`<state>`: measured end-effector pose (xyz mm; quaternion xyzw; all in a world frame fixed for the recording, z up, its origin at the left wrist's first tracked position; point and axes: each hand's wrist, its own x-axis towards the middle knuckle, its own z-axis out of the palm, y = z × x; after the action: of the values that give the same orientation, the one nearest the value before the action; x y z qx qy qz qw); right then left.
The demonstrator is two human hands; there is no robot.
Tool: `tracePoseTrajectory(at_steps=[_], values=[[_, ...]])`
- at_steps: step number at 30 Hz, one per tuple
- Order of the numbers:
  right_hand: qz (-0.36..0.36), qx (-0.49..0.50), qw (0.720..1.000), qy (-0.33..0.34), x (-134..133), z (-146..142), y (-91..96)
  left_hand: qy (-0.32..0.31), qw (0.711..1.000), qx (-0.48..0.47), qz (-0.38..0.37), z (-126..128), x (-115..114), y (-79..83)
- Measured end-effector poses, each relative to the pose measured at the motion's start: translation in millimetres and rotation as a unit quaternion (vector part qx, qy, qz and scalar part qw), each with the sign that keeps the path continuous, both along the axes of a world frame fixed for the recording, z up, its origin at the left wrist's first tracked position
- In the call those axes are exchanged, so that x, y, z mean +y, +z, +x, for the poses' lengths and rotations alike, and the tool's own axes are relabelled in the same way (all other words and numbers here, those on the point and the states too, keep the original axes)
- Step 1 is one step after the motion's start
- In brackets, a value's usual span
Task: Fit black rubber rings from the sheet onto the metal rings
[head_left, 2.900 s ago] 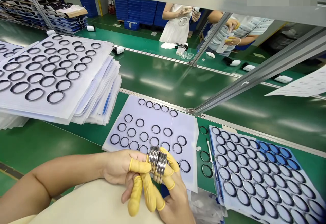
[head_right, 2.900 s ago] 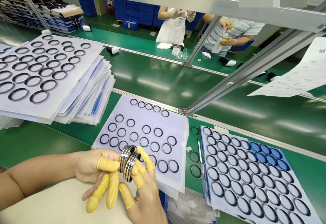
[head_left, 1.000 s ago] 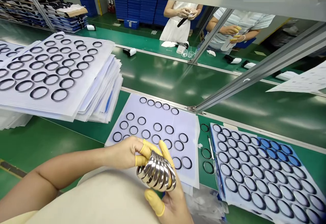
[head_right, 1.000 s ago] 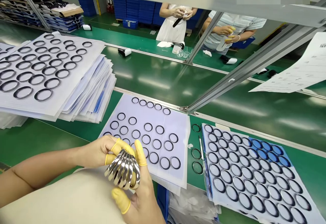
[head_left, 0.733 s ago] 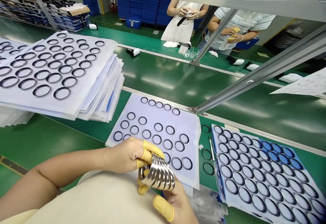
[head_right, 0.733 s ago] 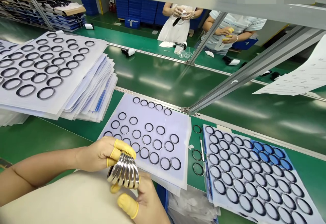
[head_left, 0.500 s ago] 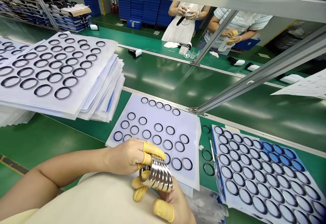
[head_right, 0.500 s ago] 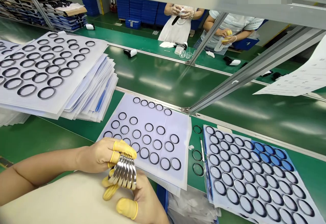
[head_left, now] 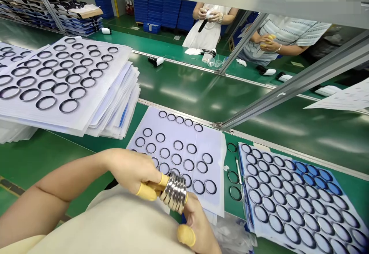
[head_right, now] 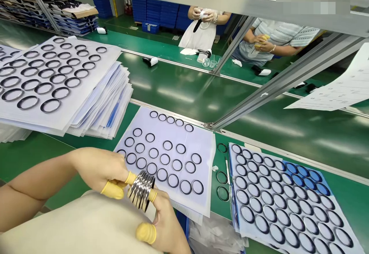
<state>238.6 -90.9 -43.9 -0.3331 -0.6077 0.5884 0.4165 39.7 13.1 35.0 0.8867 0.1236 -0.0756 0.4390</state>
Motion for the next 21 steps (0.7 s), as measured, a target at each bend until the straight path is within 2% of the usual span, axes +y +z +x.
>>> tracePoseTrajectory(at_steps=[3,5,10,12,14,16,18,21], values=[[0.033,-0.011,0.999,-0.02,2,1,0.8,-0.018,0.978,0.01,-0.205,6,-4,-8.0],[0.031,-0.01,0.999,-0.036,3,2,-0.2,-0.016,0.959,0.003,-0.282,11,-9,-18.9],[0.042,-0.014,0.997,-0.07,0,9,-7.6,0.044,0.947,-0.055,-0.313,15,-23,-40.1],[0.059,-0.018,0.995,-0.076,-1,9,-11.0,0.083,0.93,-0.106,-0.342,16,-27,-44.2],[0.077,-0.016,0.993,-0.087,-2,7,-12.8,0.131,0.892,-0.141,-0.409,18,-31,-47.6],[0.1,-0.013,0.989,-0.105,-1,4,-12.4,0.197,0.833,-0.154,-0.493,22,-34,-51.1],[0.122,-0.021,0.985,-0.124,-2,1,-10.4,0.278,0.781,-0.142,-0.541,25,-35,-54.1],[0.138,-0.048,0.98,-0.137,-4,-2,-6.8,0.358,0.745,-0.114,-0.552,28,-34,-56.1]])
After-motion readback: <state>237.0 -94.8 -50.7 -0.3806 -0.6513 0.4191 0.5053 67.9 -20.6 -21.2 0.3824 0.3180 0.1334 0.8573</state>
